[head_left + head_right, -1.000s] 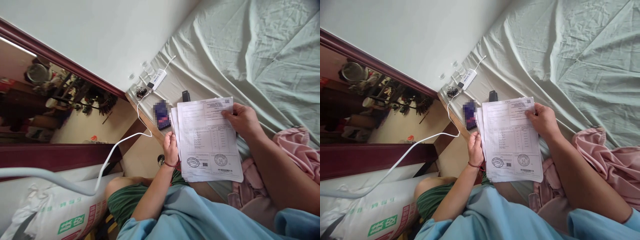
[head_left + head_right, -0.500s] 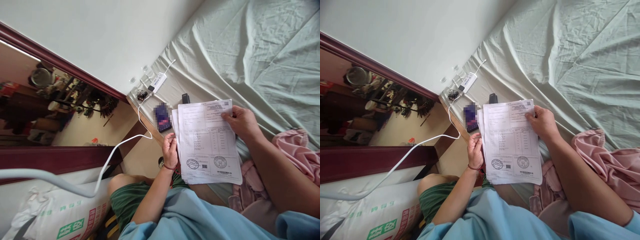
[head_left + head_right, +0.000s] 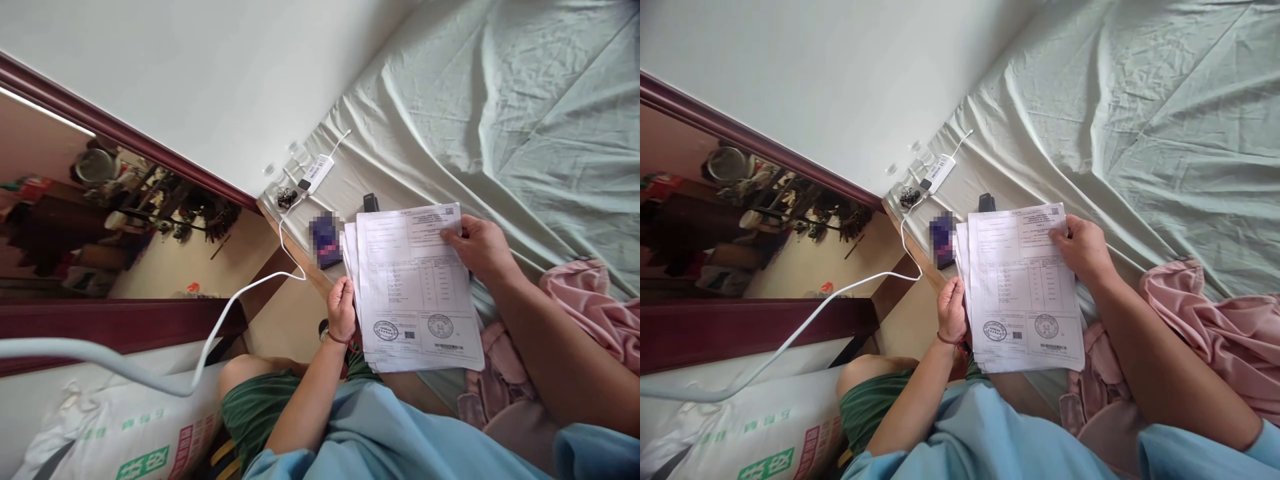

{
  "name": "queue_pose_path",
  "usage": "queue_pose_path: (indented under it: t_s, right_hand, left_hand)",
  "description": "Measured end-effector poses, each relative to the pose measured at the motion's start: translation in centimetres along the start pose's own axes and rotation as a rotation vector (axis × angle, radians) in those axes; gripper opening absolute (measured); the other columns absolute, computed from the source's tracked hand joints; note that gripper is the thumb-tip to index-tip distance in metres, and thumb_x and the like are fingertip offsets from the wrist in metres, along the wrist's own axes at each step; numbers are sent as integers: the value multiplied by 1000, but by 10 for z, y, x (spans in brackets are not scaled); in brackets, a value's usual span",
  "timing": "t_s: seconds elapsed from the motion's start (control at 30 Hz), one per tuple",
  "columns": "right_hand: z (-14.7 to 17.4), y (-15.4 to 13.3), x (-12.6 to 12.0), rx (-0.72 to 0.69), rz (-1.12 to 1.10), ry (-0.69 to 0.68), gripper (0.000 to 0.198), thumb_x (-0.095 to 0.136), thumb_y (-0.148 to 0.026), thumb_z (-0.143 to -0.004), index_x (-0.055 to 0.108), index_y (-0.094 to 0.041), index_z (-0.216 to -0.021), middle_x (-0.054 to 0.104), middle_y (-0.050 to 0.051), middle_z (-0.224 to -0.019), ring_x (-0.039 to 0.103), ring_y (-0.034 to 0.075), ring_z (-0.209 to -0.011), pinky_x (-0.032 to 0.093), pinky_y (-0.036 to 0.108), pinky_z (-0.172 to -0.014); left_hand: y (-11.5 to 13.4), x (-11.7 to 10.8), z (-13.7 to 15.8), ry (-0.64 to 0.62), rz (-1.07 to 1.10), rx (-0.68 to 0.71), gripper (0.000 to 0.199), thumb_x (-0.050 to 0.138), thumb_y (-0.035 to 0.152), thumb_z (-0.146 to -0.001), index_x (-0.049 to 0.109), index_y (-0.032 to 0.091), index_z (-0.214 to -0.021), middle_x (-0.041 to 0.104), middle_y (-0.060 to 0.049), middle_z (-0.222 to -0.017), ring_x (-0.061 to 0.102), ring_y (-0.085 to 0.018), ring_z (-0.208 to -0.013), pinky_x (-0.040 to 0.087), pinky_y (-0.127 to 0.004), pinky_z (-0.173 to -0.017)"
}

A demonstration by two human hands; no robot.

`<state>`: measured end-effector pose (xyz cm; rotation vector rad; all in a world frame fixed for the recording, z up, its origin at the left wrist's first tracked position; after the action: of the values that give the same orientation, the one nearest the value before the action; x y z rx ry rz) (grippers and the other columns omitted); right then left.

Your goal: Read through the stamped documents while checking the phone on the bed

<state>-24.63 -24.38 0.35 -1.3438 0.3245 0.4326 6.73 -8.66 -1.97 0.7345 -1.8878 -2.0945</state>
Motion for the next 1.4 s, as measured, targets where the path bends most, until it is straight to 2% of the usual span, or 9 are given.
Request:
queue_pose_path:
  t_s: [0.1, 0.57, 0.7, 0.83, 1.07, 1.23, 1.33, 1.4]
  right_hand:
    - [1, -2, 0, -6, 5, 5, 17, 65, -39, -84, 67, -23, -82, 72, 4, -75, 63, 23, -68, 45, 36, -63]
    - [2, -5, 1, -22, -30, 10, 17, 64, -40, -84, 66, -24, -79, 70, 3, -72, 59, 20, -65, 44, 34, -62]
    - [2, -5, 3, -23, -35, -1, 18, 64, -41, -83, 68, -23, -82, 72, 4, -76, 60, 21, -66, 44, 34, -62]
    - [3, -6, 5, -21, -80, -37, 19, 65, -40, -83, 71, -23, -89, 75, 5, -82, 65, 23, -73, 47, 36, -66]
    - [4, -11, -3, -35, -48, 27, 15, 63, -37, -84, 63, -24, -77, 68, 3, -74, 60, 21, -67, 44, 35, -64]
    - [3, -14, -10, -56, 58, 76, 18, 61, -34, -84, 54, -25, -70, 66, 5, -73, 60, 23, -70, 44, 39, -69]
    - [2, -15, -13, -58, 84, 88, 20, 60, -34, -84, 50, -26, -69, 65, 6, -73, 61, 25, -73, 43, 40, -70]
    - [2, -14, -13, -57, 85, 85, 20, 60, -35, -83, 50, -26, -69, 64, 6, -72, 60, 25, -72, 43, 40, -69]
  left_hand:
    - [0, 4, 1, -39, 30, -16, 41, 64, 59, -95, 66, 19, -85, 58, 0, -76, 51, -14, -71, 44, -24, -70]
    - [3, 1, 3, 37, 7, -28, 46, 69, 65, -89, 68, 20, -84, 62, -2, -80, 55, -17, -77, 48, -27, -73]
    - [6, 4, 4, -9, 7, 16, 47, 63, 64, -94, 62, 20, -78, 54, 1, -72, 47, -15, -70, 42, -26, -68]
    - [7, 8, 3, -63, 17, -1, 42, 66, 59, -94, 62, 20, -80, 50, 2, -71, 43, -13, -66, 38, -25, -64]
    - [6, 2, 1, 39, -3, -26, 44, 67, 64, -90, 68, 21, -89, 57, 0, -76, 52, -16, -72, 46, -27, -70]
    - [7, 7, -5, 101, 52, -69, 44, 67, 63, -91, 61, 21, -84, 57, 2, -80, 53, -14, -76, 47, -25, -77]
    - [16, 13, -15, 107, 59, -40, 45, 65, 64, -93, 59, 21, -82, 56, 2, -79, 53, -13, -76, 46, -25, -78]
    - [20, 17, -23, 106, 0, -6, 43, 67, 63, -91, 62, 20, -87, 61, 1, -81, 56, -14, -79, 47, -25, -78]
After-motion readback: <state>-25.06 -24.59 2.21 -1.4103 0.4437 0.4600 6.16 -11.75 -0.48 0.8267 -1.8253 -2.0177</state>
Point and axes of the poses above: each hand's wrist, its own z-axis away from the middle knuckle, its own x-axis out of the palm, y = z × x, the point moved 8 cm from there along -z, towards the middle knuckle
